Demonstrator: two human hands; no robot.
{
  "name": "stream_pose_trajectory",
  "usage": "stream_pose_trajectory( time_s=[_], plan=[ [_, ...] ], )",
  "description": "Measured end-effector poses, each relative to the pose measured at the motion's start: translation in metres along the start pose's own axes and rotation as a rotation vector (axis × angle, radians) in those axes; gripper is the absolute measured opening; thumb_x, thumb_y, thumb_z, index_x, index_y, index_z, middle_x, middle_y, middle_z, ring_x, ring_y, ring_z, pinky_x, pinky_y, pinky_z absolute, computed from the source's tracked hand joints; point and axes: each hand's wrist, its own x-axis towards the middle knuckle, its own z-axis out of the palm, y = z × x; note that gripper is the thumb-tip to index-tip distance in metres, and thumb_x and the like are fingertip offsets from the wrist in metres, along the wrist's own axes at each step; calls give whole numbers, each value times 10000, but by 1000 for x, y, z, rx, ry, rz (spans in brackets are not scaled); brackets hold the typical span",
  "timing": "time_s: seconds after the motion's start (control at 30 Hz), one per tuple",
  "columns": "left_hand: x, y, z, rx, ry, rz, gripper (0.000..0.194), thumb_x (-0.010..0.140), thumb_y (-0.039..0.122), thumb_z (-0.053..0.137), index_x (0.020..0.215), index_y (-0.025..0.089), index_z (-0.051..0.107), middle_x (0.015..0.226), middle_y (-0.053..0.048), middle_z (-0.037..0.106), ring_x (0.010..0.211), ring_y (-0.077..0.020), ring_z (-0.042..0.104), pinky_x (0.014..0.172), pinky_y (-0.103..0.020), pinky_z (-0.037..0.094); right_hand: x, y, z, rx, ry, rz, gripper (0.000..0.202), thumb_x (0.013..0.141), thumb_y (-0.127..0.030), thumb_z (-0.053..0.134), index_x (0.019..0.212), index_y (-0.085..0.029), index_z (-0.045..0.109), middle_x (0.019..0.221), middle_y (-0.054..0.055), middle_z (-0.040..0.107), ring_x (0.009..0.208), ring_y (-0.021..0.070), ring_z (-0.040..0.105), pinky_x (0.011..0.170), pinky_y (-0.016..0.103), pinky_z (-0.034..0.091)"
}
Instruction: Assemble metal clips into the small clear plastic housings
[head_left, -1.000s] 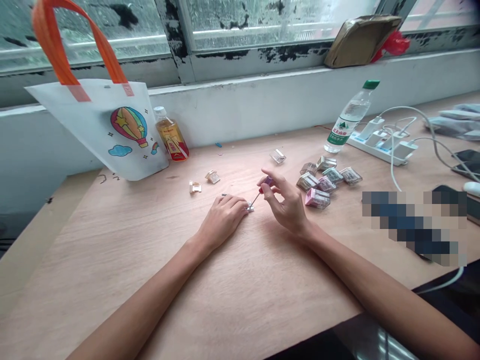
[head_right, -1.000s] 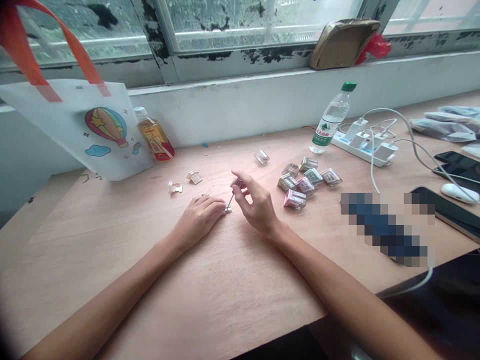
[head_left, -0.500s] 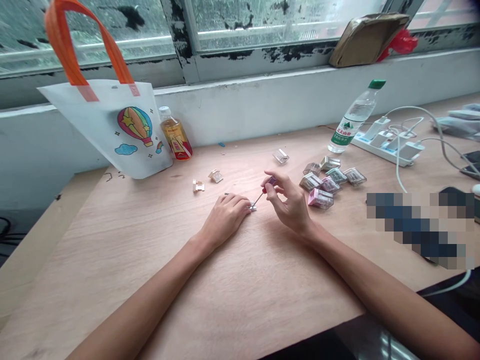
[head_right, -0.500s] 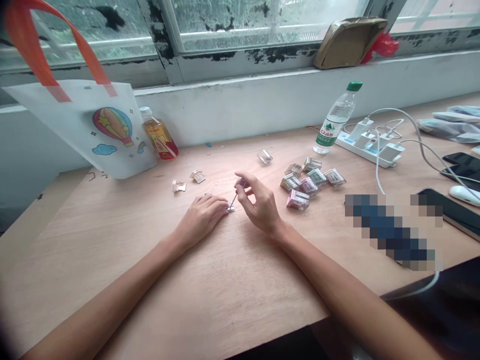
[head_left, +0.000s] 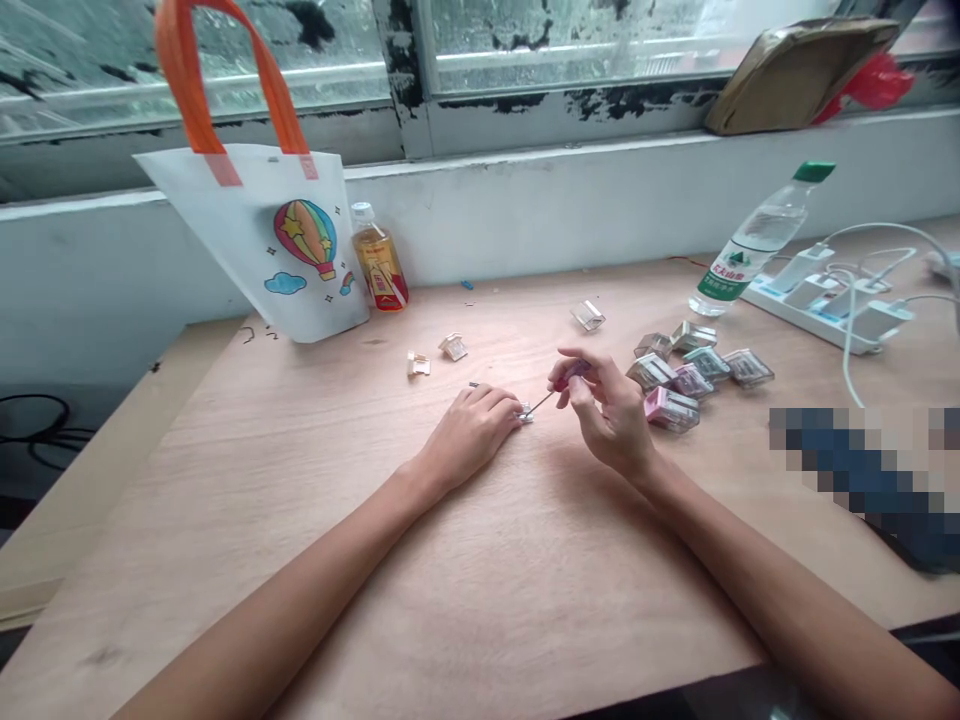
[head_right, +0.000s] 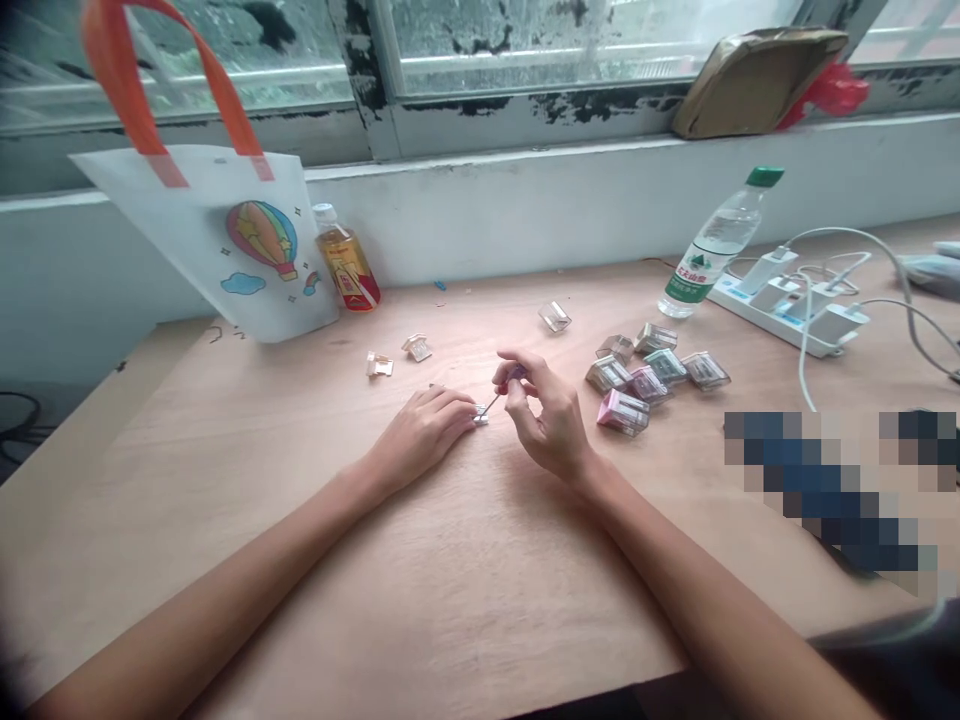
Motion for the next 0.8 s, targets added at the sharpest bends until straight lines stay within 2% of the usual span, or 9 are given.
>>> stream_pose_trajectory(
  time_s=[0.1, 0.2, 0.33, 0.47, 0.57, 0.7, 0.8],
  plan=[
    [0, 1, -1, -7, -12, -1, 164, 1035, 268, 531, 1086, 184, 663, 1158, -72, 725, 1080, -214, 633, 924, -368, 477, 1, -2, -2, -37, 9, 16, 350, 988, -239, 558, 1332, -282, 604, 1063, 42, 635, 870, 161, 665, 674, 304, 605],
    [0, 1, -1, 6, -22, -2, 175, 1036, 276, 528, 1091, 180, 663, 1175, -83, 719, 1086, -215, 632, 934, -368, 479, 3, -5, 0, -45, 51, 19, 336, 946, -272, 662, 1281, -296, 671, 1031, 29, 627, 855, 159, 662, 713, 321, 617],
    [-1, 1, 0, 18, -10, -9, 186, 1041, 286, 517, 1107, 186, 659, 1173, -77, 720, 1105, -223, 626, 934, -385, 470, 3, -8, 6, 65, 95, 47, 401, 972, -261, 630, 1369, -300, 592, 1047, 29, 704, 865, 172, 707, 831, 385, 628],
    [-1, 0, 1, 10, -10, 0, 196, 1045, 294, 502, 1101, 196, 662, 1173, -81, 718, 1107, -230, 623, 929, -394, 468, 1, -6, 9, 18, 107, 35, 295, 960, -298, 651, 1255, -283, 657, 1149, 62, 719, 1004, 227, 702, 946, 467, 593],
    [-1, -1, 1, 8, -5, 4, 188, 1042, 293, 509, 1104, 202, 661, 1175, -82, 717, 1109, -231, 622, 933, -394, 465, 2, -4, 9, -12, 156, 27, 268, 929, -302, 699, 1197, -294, 701, 1108, 51, 704, 993, 229, 692, 960, 472, 580],
    [-1, -1, 1, 10, -14, 5, 174, 1041, 274, 508, 1088, 199, 658, 1166, -73, 718, 1093, -225, 620, 920, -384, 459, 2, -5, 10, 55, 118, 60, 345, 996, -268, 593, 1338, -293, 628, 1151, 54, 725, 1002, 213, 706, 975, 469, 575],
    [0, -2, 1, 10, -14, 4, 172, 1040, 274, 511, 1096, 199, 656, 1171, -74, 716, 1096, -226, 620, 920, -382, 458, 2, -6, 10, 13, 131, 36, 331, 933, -280, 697, 1263, -292, 673, 1155, 51, 712, 1034, 224, 688, 976, 459, 570]
  ],
)
